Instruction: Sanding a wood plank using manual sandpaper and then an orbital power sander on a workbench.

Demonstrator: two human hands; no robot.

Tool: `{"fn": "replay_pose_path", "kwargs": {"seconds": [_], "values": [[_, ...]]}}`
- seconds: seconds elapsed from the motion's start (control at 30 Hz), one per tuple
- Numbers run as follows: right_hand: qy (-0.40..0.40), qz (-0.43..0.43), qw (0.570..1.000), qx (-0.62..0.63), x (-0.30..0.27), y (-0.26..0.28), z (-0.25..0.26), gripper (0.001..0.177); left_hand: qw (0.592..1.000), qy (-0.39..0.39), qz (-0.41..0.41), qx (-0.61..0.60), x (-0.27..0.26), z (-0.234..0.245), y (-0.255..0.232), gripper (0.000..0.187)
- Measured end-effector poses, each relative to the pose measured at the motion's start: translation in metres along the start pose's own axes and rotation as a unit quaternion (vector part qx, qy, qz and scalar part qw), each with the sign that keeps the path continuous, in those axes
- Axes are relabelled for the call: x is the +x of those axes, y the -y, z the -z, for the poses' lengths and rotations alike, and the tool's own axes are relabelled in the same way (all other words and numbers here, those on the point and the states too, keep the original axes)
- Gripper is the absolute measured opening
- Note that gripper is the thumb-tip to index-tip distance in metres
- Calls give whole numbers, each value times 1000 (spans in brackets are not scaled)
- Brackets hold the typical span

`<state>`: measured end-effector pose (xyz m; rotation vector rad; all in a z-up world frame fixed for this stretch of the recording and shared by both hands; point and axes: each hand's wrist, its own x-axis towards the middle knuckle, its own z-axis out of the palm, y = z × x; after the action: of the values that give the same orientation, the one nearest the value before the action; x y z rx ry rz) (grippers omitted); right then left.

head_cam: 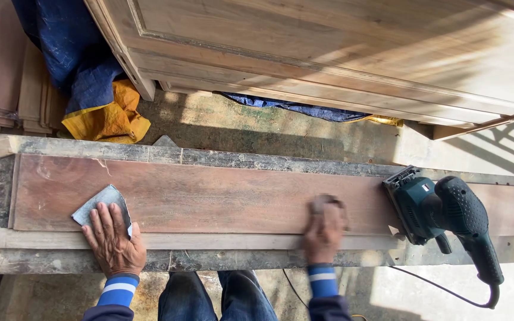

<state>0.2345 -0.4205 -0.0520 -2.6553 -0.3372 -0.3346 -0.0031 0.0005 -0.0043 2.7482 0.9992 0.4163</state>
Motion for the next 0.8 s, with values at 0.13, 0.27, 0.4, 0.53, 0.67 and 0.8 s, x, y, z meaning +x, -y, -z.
{"fn": "replay_pose_path", "kwargs": {"seconds": [0.13, 0.27, 0.4, 0.53, 0.67, 0.8], "values": [[91, 189, 971, 118, -42, 148, 15, 46, 1000, -6, -5, 5, -2, -2, 2, 68], [74, 153, 982, 86, -39, 47, 24, 44, 1000, 5, -11, 4, 1, 1, 3, 68], [-5, -62, 997, -39, -10, -50, 63, 41, 1000, 5, -3, -3, 3, -2, 2, 70], [-27, -99, 993, -63, -36, 43, 20, 43, 1000, 6, -2, 0, 1, -1, 1, 69], [83, 139, 982, 93, -70, 125, 13, 45, 1000, 6, 1, 0, -1, 1, 1, 68], [104, 141, 980, 98, -63, 64, 36, 46, 1000, 13, 1, -5, 0, 2, 1, 69]]}}
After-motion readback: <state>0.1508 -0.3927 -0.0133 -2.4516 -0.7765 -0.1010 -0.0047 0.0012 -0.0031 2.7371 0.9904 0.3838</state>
